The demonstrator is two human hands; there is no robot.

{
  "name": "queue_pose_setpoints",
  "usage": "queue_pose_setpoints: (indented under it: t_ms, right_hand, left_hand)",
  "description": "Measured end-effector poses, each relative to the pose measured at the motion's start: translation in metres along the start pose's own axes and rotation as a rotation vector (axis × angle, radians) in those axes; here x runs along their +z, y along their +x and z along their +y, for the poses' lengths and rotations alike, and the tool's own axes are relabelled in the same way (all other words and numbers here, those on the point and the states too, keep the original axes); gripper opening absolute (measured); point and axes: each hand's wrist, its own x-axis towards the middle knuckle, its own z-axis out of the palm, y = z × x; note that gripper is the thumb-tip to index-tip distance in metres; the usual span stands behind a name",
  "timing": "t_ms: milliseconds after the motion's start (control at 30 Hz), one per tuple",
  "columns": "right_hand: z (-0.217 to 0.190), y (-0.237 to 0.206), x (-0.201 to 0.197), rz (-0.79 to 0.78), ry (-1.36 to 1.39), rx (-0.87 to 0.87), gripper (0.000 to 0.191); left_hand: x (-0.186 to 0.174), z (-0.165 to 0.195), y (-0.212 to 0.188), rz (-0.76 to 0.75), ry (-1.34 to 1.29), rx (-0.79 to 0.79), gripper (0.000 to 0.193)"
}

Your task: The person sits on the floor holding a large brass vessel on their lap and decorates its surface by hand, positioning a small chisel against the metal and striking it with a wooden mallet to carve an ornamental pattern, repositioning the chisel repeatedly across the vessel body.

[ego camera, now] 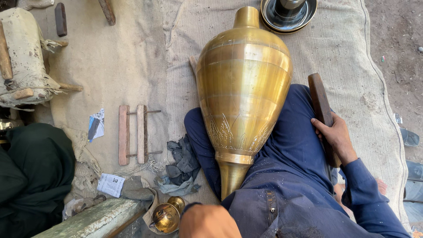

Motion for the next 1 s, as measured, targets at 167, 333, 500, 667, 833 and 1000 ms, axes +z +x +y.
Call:
queue_pose_setpoints:
  t_ms: [167, 333, 500, 667, 833, 1000]
  right_hand:
    - [-0.004, -0.003, -0.001, 0.017, -0.072, -0.025, 0.039]
    - [-0.012, -0.009, 0.004, 0.069, -0.112, -0.109, 0.035]
    - [-0.019, -0.024, 0.005, 0.089, -0.012, -0.176, 0.033]
    - [-0.018, -0.039, 0.013, 0.162, 0.278, -0.483, 0.036]
    - [-0.013, -0.043, 0.021, 0.090, 0.165, -0.449, 0.043]
    - [-0.008, -0.044, 0.016, 0.084, 0.039, -0.446, 0.044]
  left_hand:
    - [-0.048, -0.034, -0.029, 0.473, 1.029, -0.623, 0.014]
    - [-0.102, -0.081, -0.044, 0.588, 1.487, -0.424, 0.019]
    - [-0.125, -0.104, -0.060, 0.615, 1.439, -0.249, 0.016]
    - [-0.136, -0.129, -0.058, 0.774, 0.663, -0.254, 0.016]
    - [-0.149, -0.147, -0.040, 0.738, 0.548, -0.231, 0.040]
    - [-0.143, -0.152, -0.030, 0.671, 0.626, -0.324, 0.046]
